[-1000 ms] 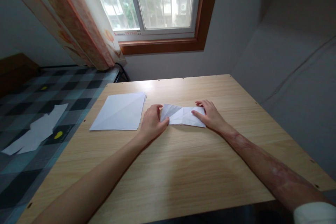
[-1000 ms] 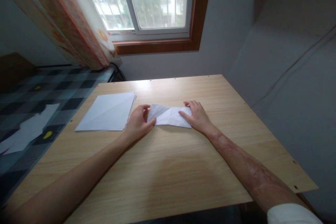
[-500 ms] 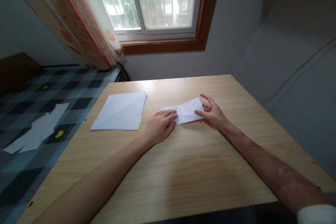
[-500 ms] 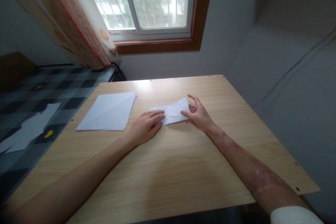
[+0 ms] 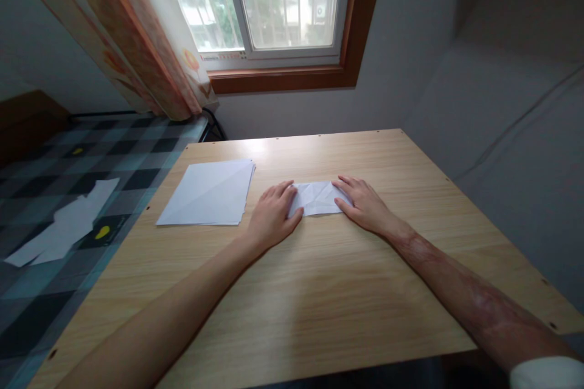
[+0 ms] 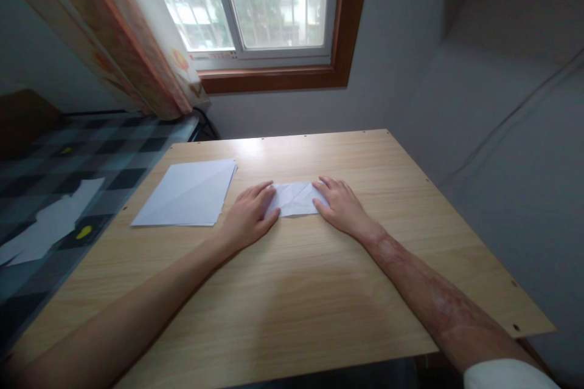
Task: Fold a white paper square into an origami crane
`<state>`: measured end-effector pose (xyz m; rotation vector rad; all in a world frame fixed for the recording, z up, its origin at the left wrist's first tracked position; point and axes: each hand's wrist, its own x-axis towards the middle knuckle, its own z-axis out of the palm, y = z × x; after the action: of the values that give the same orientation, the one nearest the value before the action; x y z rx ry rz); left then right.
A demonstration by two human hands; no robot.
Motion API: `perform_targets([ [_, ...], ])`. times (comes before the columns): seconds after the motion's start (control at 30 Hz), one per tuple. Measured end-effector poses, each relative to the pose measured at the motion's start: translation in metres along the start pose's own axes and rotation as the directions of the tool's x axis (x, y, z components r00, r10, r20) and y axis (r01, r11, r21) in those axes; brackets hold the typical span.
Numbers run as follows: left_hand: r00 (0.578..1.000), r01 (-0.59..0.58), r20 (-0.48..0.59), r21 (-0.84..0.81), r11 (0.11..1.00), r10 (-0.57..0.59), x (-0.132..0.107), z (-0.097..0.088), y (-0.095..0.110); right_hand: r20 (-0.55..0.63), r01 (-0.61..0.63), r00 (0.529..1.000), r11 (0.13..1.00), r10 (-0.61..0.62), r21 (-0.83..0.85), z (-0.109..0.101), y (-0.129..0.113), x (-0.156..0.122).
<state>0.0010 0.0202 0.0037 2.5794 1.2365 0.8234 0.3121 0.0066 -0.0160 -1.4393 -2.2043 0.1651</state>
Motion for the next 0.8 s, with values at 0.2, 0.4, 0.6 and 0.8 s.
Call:
perform_targets([
  [0.2, 0.959, 0.246, -0.132, -0.062, 0.967, -0.252, 0.001, 0.004, -0.011, 0.019, 0.006, 1.0, 1.0, -0.007, 0.025, -0.001, -0.002, 0.0],
  [0.4, 0.943, 0.26, -0.142, -0.25, 0.932, -0.301, 0.002, 0.006, -0.017, 0.017, 0.033, 0.999, 0.998, -0.034, 0.05, -0.001, -0.003, 0.0],
  [0.6, 0.949, 0.194, -0.148, -0.415, 0.889, -0.277, 0.001, 0.008, -0.017, 0.024, 0.057, 0.998, 0.997, -0.058, 0.054, -0.001, -0.003, 0.0],
  [0.8, 0.997, 0.052, -0.039, -0.264, 0.963, -0.064, 0.001, -0.005, -0.001, 0.048, 0.045, 0.998, 0.998, -0.047, 0.048, -0.001, -0.004, 0.0],
])
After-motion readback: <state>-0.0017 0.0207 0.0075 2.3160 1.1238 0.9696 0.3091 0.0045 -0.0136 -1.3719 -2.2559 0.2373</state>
